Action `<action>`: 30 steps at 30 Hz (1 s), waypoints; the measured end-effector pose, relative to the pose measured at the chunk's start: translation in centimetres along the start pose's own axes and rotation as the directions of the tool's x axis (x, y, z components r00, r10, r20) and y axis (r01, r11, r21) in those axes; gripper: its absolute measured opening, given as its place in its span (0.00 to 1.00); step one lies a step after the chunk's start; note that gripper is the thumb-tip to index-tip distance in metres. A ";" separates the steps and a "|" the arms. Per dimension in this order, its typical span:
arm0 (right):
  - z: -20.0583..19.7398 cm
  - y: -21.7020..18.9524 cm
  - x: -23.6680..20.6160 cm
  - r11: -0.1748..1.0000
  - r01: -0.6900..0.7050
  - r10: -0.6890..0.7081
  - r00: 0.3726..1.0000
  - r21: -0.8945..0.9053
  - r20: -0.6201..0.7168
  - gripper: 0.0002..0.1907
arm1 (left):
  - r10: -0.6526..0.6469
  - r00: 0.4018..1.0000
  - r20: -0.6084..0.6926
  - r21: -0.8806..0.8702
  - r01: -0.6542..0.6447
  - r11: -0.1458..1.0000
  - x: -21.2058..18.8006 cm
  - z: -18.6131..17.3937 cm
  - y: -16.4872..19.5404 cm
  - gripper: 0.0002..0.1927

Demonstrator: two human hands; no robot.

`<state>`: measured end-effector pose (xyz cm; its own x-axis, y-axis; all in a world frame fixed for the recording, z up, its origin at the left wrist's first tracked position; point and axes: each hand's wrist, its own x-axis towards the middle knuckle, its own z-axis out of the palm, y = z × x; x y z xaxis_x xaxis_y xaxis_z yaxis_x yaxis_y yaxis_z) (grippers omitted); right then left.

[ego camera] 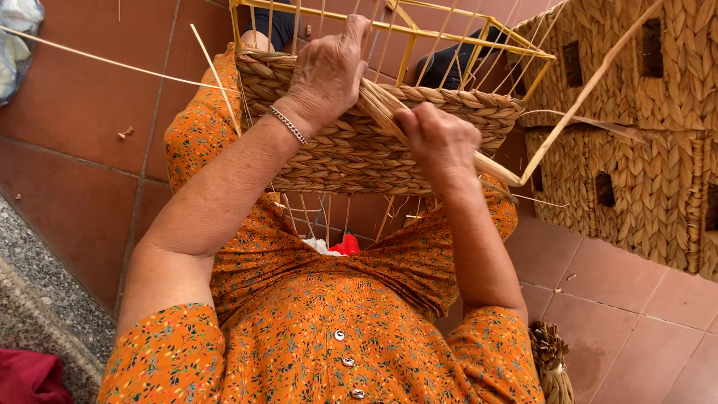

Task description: The person sits on the floor weaving a water hyacinth basket around a bamboo frame. They pick up dried strands, fold and wrap them over the woven rim, tuck the ends into the weave, and press the wraps tight, working around the basket edge.

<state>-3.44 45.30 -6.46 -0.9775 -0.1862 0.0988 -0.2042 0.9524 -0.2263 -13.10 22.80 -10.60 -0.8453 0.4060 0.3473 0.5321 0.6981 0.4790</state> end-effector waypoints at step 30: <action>-1.9 0.6 -0.8 0.916 -0.006 0.005 1.000 0.402 0.003 0.11 | 0.256 0.942 0.219 -0.327 -0.176 0.928 -0.5 -5.0 1.0 0.29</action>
<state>-2.67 46.52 -4.81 -0.9787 -0.1820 0.0951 -0.2023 0.7759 -0.5975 -11.90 20.31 -6.29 -0.6703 0.6899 0.2734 0.6587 0.3835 0.6473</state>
